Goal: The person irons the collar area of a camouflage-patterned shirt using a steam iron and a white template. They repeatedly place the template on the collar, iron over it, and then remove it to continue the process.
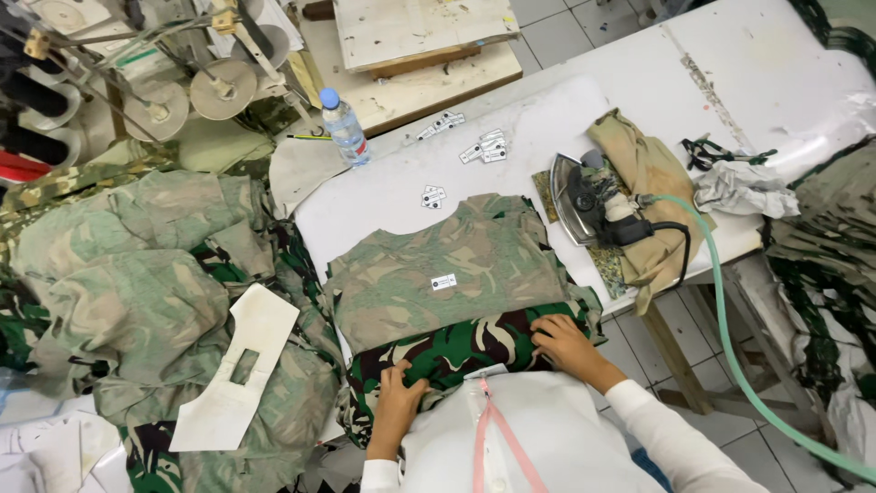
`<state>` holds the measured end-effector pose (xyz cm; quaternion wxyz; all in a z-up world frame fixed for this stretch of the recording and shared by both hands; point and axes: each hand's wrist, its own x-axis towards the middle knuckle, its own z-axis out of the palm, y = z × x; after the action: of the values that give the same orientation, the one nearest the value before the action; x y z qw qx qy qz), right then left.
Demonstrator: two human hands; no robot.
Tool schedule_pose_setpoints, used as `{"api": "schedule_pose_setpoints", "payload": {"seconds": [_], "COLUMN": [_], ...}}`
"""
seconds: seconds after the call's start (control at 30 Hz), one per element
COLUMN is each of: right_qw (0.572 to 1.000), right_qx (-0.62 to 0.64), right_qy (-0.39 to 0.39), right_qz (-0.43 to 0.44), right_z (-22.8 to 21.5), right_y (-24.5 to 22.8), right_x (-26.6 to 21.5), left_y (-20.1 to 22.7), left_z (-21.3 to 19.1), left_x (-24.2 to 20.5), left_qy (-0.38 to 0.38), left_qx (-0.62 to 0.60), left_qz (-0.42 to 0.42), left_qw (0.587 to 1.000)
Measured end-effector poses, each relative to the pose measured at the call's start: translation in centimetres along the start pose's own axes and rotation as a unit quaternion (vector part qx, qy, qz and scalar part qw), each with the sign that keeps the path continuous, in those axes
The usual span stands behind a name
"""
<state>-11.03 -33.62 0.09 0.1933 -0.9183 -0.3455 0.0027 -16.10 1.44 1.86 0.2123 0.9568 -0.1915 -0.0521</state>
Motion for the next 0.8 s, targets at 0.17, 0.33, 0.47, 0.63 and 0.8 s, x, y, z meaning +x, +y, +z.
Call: {"api": "schedule_pose_setpoints", "payload": {"seconds": [0.17, 0.33, 0.47, 0.63, 0.8], "right_qw": [0.984, 0.904, 0.936, 0.986, 0.902], "right_qx": [0.119, 0.223, 0.181, 0.031, -0.173], "right_qy": [0.110, 0.241, 0.116, 0.062, 0.242], "right_qz": [0.077, 0.273, 0.278, 0.149, 0.312], "right_z": [-0.2, 1.1, 1.1, -0.7, -0.7], "right_y": [1.3, 2.3, -2.2, -1.0, 2.1], "right_x": [2.1, 5.2, 6.8, 3.2, 0.5], "left_y": [0.6, 4.9, 6.5, 6.4, 6.2], "left_z": [-0.6, -3.9, -2.0, -0.6, -0.7], "left_x": [0.9, 4.3, 6.7, 5.9, 6.0], "left_qy": [0.021, -0.033, -0.083, -0.061, 0.089], "left_qx": [0.002, -0.189, 0.020, 0.102, 0.072], "left_qz": [0.013, -0.056, -0.095, -0.044, -0.039], "left_qw": [1.000, 0.980, 0.992, 0.992, 0.993]}}
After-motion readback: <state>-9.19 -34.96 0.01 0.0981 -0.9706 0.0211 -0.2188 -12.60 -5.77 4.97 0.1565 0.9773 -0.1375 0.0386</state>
